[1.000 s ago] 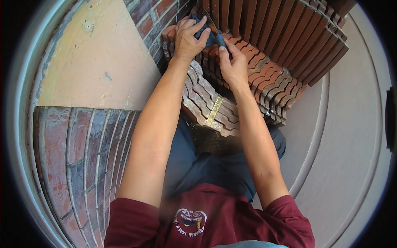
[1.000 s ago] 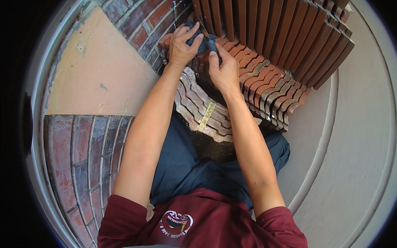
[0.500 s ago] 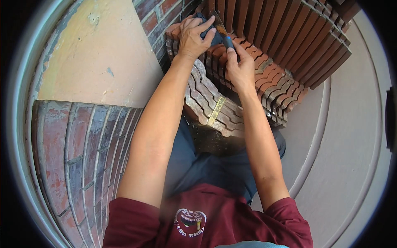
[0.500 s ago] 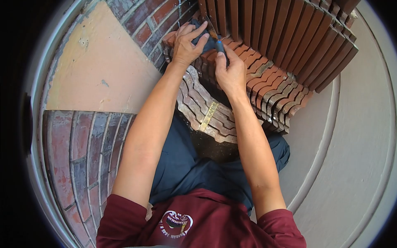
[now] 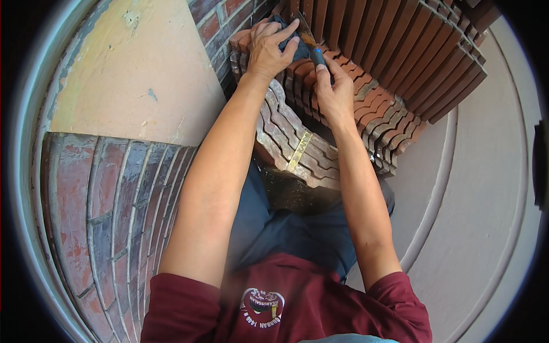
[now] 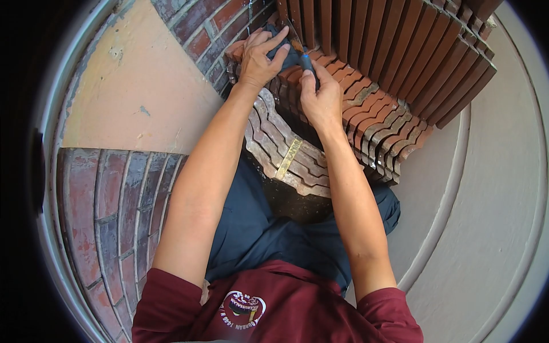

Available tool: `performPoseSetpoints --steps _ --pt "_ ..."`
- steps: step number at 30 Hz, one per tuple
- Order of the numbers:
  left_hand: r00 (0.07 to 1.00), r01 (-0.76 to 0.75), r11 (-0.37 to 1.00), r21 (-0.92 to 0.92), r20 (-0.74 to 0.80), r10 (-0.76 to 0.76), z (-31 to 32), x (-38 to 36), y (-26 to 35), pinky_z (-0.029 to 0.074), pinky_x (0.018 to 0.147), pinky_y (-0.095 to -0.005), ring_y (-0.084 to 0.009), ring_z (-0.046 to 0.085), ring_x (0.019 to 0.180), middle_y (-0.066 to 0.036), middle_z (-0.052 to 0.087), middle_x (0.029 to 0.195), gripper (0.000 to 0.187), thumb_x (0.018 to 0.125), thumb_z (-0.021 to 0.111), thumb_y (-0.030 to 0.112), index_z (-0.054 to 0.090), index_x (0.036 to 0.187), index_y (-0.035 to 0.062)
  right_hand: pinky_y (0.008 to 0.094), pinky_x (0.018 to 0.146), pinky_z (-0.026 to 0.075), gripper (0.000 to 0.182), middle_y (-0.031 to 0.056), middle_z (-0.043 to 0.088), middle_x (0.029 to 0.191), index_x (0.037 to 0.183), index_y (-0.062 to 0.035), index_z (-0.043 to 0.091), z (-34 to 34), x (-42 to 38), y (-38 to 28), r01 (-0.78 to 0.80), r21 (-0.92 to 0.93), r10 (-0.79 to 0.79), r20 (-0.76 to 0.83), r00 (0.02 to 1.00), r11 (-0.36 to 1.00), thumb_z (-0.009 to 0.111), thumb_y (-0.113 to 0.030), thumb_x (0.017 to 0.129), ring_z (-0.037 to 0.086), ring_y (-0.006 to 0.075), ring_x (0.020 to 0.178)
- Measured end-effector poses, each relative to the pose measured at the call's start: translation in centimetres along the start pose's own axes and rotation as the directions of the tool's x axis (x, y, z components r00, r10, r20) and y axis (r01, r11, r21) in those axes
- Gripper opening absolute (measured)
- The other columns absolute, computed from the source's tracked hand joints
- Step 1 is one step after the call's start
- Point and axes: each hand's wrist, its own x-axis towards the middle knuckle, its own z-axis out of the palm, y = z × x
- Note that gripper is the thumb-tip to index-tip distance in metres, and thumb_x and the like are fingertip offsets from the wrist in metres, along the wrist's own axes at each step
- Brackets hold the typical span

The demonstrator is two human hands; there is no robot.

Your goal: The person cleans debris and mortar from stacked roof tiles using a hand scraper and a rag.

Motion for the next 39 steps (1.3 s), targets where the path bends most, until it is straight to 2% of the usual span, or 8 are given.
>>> performPoseSetpoints --steps 6,13,16,19,20,23,29,39 --pt "0.999 -0.024 0.999 0.028 0.037 0.023 -0.6 -0.1 0.7 0.041 0.103 -0.0449 -0.0365 0.057 0.106 -0.011 0.061 0.092 0.043 0.085 0.07 0.025 0.069 0.127 0.0165 0.0312 0.071 0.052 0.034 0.0095 0.069 0.078 0.123 -0.0001 0.065 0.8 -0.1 1.8 0.087 0.088 -0.085 -0.029 0.996 0.992 0.053 -0.018 0.097 0.066 0.0162 0.074" --pt "0.996 0.066 0.997 -0.035 0.064 -0.064 -0.4 -0.3 0.6 0.04 0.103 -0.0447 -0.0373 0.056 0.109 -0.01 0.062 0.093 0.041 0.085 0.07 0.025 0.071 0.125 0.0183 0.0311 0.068 0.051 0.034 0.0096 0.066 0.073 0.125 -0.0012 0.064 0.0 0.0 -0.9 0.044 -0.022 -0.044 0.035 0.998 0.999 0.053 -0.018 0.097 0.065 0.0152 0.07" --pt "1.0 -0.018 1.0 -0.001 0.003 0.018 -0.2 0.1 0.1 0.039 0.101 -0.0438 -0.0334 0.057 0.104 -0.008 0.063 0.092 0.038 0.083 0.069 0.026 0.073 0.121 0.0193 0.034 0.07 0.052 0.035 0.0141 0.068 0.075 0.124 -0.0013 0.065 -0.8 -0.1 -1.0 0.058 -0.099 -0.057 0.017 0.998 0.993 0.053 -0.018 0.096 0.068 0.0216 0.07" --pt "1.0 -0.005 1.0 -0.009 -0.017 0.005 0.3 -0.4 0.1 0.038 0.103 -0.0439 -0.0327 0.057 0.102 -0.007 0.064 0.093 0.037 0.083 0.069 0.027 0.074 0.119 0.0202 0.0381 0.075 0.053 0.034 0.0217 0.07 0.083 0.121 -0.0014 0.066 -0.9 0.7 -1.5 0.156 -0.187 -0.154 0.025 0.988 0.97 0.054 -0.019 0.095 0.071 0.0326 0.078" --pt "1.0 0.019 0.999 -0.026 -0.005 -0.019 0.2 -0.5 0.1 0.038 0.103 -0.044 -0.0331 0.057 0.103 -0.007 0.064 0.093 0.037 0.082 0.069 0.027 0.074 0.118 0.0202 0.0422 0.081 0.053 0.033 0.0275 0.069 0.09 0.118 -0.0015 0.067 -1.2 0.6 -2.9 0.121 -0.23 -0.115 0.04 0.993 0.966 0.055 -0.02 0.094 0.07 0.0403 0.089" --pt "1.0 0.006 1.0 -0.017 0.001 -0.006 0.2 -0.2 -0.2 0.038 0.104 -0.0437 -0.0332 0.057 0.104 -0.008 0.064 0.096 0.036 0.082 0.069 0.028 0.075 0.117 0.021 0.043 0.082 0.053 0.033 0.0275 0.07 0.092 0.117 -0.0018 0.068 -1.7 0.4 -3.7 0.185 -0.323 -0.189 0.017 0.982 0.928 0.055 -0.021 0.093 0.069 0.0404 0.093" --pt "1.0 0.018 1.0 -0.007 0.01 -0.018 0.4 -0.5 -0.3 0.039 0.103 -0.0437 -0.0335 0.056 0.106 -0.009 0.065 0.098 0.035 0.083 0.069 0.029 0.076 0.116 0.0226 0.0436 0.084 0.053 0.032 0.027 0.07 0.094 0.114 -0.002 0.07 -2.5 0.6 -5.0 0.157 -0.359 -0.15 0.047 0.988 0.92 0.055 -0.021 0.092 0.068 0.0423 0.095" --pt "1.0 -0.027 0.998 0.049 0.002 0.027 -0.2 -0.1 0.1 0.043 0.102 -0.0438 -0.0369 0.058 0.109 -0.012 0.064 0.098 0.038 0.084 0.071 0.025 0.073 0.12 0.0151 0.0434 0.086 0.053 0.033 0.0276 0.07 0.091 0.109 0.0007 0.07 -2.7 1.8 -5.6 0.14 -0.33 -0.118 0.086 0.989 0.934 0.055 -0.021 0.091 0.069 0.0423 0.095"
